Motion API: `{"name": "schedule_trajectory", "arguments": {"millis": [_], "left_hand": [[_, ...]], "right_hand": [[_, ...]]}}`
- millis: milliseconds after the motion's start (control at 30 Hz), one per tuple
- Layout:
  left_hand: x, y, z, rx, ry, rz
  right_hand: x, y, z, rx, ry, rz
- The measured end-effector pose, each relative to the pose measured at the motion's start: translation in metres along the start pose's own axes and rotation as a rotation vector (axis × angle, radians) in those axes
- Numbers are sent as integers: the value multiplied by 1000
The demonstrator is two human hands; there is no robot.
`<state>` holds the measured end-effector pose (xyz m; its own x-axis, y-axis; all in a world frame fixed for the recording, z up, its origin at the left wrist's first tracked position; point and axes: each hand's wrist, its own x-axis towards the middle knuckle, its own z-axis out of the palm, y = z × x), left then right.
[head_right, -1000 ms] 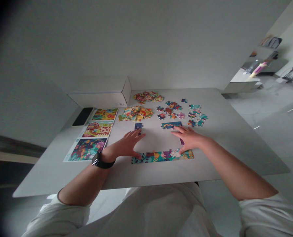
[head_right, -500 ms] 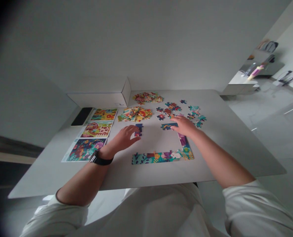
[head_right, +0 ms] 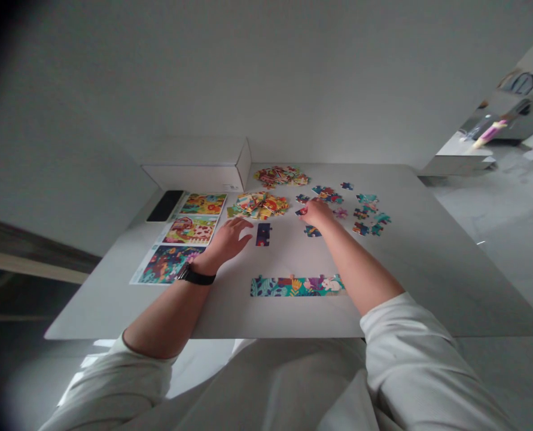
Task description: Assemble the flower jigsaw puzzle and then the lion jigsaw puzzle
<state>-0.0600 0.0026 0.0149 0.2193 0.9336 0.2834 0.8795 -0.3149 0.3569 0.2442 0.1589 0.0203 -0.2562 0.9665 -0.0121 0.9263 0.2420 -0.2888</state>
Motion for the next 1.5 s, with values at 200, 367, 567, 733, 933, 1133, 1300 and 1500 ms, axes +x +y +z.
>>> {"name": "schedule_trajectory", "arguments": {"millis": [200, 367, 567, 733, 933, 1133, 1300, 1500], "left_hand": [[0, 6, 4, -13, -13, 15], [0, 12, 2, -71, 34, 32], [0, 32, 2, -424, 79, -8], [-1, 49, 6, -796, -24, -99], [4, 47, 7, -912, -102, -192], [5, 40, 8, -1039, -94, -345], [5, 36, 2, -1045, -163, -421], [2, 25, -2, -791, -249, -449]], "right_hand": [[-11, -4, 8, 225, -27, -76], [-27, -10, 12, 550, 31, -180], [-66, -29, 1, 978, -52, -292], [-94, -50, 17, 1122, -150, -323], [-103, -59, 40, 962, 3, -349], [-116, -64, 27, 623, 252, -584], [-126, -70, 19, 314, 251, -675], [-130, -73, 23, 157, 173, -682]]}}
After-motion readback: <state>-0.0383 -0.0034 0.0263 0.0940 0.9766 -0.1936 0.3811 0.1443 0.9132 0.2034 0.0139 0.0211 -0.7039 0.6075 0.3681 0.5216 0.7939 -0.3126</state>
